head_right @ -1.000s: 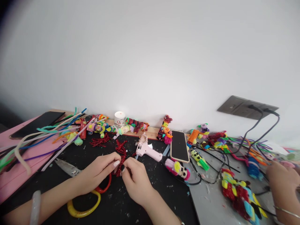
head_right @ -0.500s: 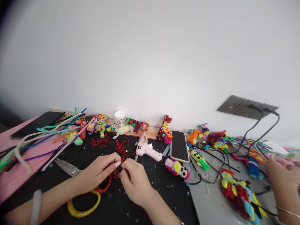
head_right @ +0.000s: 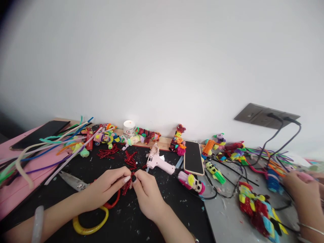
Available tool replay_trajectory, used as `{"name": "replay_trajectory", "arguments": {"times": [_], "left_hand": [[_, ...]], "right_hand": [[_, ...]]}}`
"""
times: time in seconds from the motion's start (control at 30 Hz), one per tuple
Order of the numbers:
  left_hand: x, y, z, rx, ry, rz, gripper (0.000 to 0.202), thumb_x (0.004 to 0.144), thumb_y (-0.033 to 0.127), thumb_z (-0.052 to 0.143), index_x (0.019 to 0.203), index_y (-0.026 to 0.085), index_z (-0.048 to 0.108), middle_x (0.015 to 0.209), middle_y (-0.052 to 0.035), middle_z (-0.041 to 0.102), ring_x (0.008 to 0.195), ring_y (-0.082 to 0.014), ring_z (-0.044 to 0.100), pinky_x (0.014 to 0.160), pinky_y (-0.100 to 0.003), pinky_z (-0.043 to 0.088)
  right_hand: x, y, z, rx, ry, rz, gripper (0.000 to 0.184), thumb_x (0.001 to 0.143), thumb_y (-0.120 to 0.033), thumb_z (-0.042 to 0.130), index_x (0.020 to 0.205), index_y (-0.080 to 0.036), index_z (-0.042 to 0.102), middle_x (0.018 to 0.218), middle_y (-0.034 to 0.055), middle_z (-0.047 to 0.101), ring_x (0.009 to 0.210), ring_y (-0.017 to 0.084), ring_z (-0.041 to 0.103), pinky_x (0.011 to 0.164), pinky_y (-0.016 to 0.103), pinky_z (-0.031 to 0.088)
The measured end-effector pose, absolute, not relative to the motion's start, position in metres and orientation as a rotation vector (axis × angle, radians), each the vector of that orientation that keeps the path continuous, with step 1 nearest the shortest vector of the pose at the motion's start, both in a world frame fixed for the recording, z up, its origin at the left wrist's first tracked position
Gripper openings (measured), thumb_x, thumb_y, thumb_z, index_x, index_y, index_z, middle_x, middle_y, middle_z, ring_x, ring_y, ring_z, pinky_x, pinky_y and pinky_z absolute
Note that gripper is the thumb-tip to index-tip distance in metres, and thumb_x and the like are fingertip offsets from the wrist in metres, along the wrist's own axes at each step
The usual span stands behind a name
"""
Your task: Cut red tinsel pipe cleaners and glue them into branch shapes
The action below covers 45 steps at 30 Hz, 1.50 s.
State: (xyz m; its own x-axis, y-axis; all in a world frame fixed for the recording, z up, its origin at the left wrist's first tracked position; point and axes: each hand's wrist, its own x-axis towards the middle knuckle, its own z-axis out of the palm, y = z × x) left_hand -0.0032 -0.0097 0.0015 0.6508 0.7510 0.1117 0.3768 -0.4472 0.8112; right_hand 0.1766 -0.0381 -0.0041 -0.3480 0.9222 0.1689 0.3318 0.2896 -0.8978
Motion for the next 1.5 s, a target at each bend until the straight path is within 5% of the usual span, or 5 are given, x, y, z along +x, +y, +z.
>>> {"name": "replay_trajectory", "arguments": {"times": [1.5], "left_hand": [[-0.0028, -0.0087, 0.0011, 2.136, 0.89, 0.56, 0.023, 0.097, 0.026, 0.031, 0.081, 0.019, 0.047, 0.076, 0.0022, 0.052, 0.07, -0.0131, 0.049, 0.066, -0.024, 0.036]], "right_hand": [[0.176, -0.0381, -0.0025, -1.148, -1.884, 0.961, 0.026, 0.093, -0.018, 0.037, 0.068, -0.019, 0.039, 0.066, -0.0032, 0.042, 0.062, 0.011, 0.04, 0.059, 0.023, 0.031]]}}
